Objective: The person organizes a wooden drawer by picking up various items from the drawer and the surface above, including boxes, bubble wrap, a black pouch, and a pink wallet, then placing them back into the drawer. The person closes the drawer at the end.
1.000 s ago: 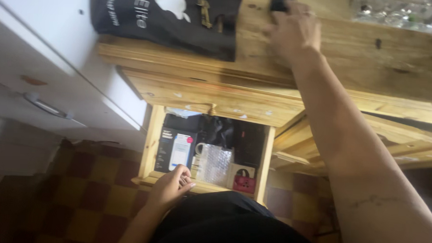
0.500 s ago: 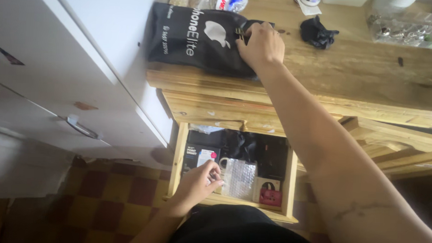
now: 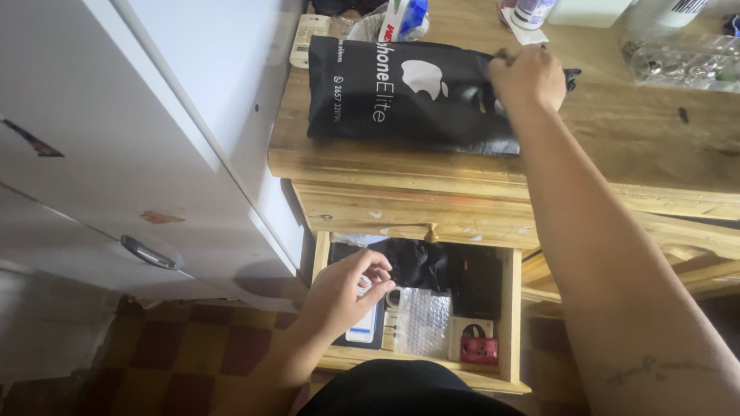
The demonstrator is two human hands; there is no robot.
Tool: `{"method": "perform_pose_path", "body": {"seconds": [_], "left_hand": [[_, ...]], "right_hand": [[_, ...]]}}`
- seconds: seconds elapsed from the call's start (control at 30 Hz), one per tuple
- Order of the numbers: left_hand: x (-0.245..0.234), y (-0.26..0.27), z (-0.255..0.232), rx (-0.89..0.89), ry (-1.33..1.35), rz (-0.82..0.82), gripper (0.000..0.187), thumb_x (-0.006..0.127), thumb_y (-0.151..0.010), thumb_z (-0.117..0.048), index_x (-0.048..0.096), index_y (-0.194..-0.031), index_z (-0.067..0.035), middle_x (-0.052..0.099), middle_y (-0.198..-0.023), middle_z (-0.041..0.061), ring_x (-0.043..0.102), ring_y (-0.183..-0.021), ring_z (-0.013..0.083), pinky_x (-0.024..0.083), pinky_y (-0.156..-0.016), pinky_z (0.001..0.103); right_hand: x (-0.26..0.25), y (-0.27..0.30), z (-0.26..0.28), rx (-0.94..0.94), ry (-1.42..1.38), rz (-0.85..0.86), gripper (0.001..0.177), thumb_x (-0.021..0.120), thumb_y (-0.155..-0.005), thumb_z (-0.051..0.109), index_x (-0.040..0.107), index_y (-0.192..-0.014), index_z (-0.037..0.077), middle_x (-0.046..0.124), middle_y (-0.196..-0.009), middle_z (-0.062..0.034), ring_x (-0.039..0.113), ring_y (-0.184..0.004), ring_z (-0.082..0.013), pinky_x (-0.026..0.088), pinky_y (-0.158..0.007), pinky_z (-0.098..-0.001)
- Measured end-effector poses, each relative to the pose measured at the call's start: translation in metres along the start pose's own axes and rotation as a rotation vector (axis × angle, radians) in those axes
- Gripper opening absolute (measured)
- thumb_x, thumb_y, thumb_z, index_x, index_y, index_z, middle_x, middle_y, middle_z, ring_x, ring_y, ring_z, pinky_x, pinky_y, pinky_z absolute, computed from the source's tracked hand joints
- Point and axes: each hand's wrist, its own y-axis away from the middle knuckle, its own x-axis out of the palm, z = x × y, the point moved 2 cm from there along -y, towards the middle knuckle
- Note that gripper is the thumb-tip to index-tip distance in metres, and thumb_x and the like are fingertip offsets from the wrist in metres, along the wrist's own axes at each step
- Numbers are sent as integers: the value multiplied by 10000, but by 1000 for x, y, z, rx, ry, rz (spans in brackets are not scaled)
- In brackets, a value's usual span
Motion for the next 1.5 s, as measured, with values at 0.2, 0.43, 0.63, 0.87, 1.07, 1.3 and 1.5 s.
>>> {"method": "perform_pose_path", "body": {"seconds": [0.2, 0.43, 0.63, 0.87, 1.07, 1.3, 1.5], "left_hand": [[4, 10, 3, -57, 16, 54, 213, 772, -924, -202, 644, -1054, -91, 764, -923, 30, 764, -821, 129, 615, -691, 253], [-5, 24, 19, -268, 111, 35, 248, 783, -878, -156, 641, -1063, -72, 763, -892, 48, 772, -825, 136, 605, -684, 281], [-3, 6, 14, -137, 36, -49, 291, 800, -883, -176, 638, -1114, -105, 765, -959, 36, 776, -840, 155, 618, -703, 283], [-47, -90, -37, 354, -427, -341, 373, 760, -934, -281, 629, -1259, -152, 665, -1280, 112, 636, -1205, 289, 543, -994, 452], [-58, -162, -60, 381, -584, -427, 576, 765, -863, -490, 609, -1308, -160, 651, -1375, 78, 610, -1318, 306, 481, -1125, 476], [-31, -125, -62, -28, 780, -172, 785, 756, -869, -546, 469, -1463, -121, 684, -1288, 149, 735, -1088, 259, 625, -919, 415], [12, -63, -50, -411, 1178, -127, 752, 879, -777, -250, 502, -1358, 42, 697, -1145, 183, 725, -1009, 254, 648, -851, 401]], "right_hand": [[18, -42, -19, 79, -8, -76, 449, 658, -900, 347, 641, -1144, -29, 699, -1053, -247, 657, -1041, -443, 517, -871, -546], [35, -65, 47, -222, 298, 138, 453, 668, -891, 293, 658, -1265, 39, 657, -1271, -210, 604, -1195, -388, 500, -954, -496], [66, -44, 124, -890, 73, 84, 566, 800, -799, 228, 673, -1349, 178, 597, -1340, -171, 427, -1295, -412, 402, -1045, -528], [49, -31, 129, -877, -93, 49, 425, 913, -741, 228, 681, -1092, 171, 603, -1198, -120, 516, -1225, -377, 449, -1033, -495], [-34, 7, 109, -656, -327, -265, 374, 868, -854, 162, 628, -1140, 130, 555, -1189, -176, 562, -1116, -373, 494, -908, -499], [-94, 139, 33, -971, -357, -406, 414, 851, -817, 53, 619, -1152, 126, 575, -1181, -113, 573, -1124, -381, 485, -925, -512], [-92, 246, -5, -1007, -452, -283, 452, 906, -842, 235, 625, -1180, 127, 532, -1333, -165, 539, -1255, -382, 510, -1062, -476]]}}
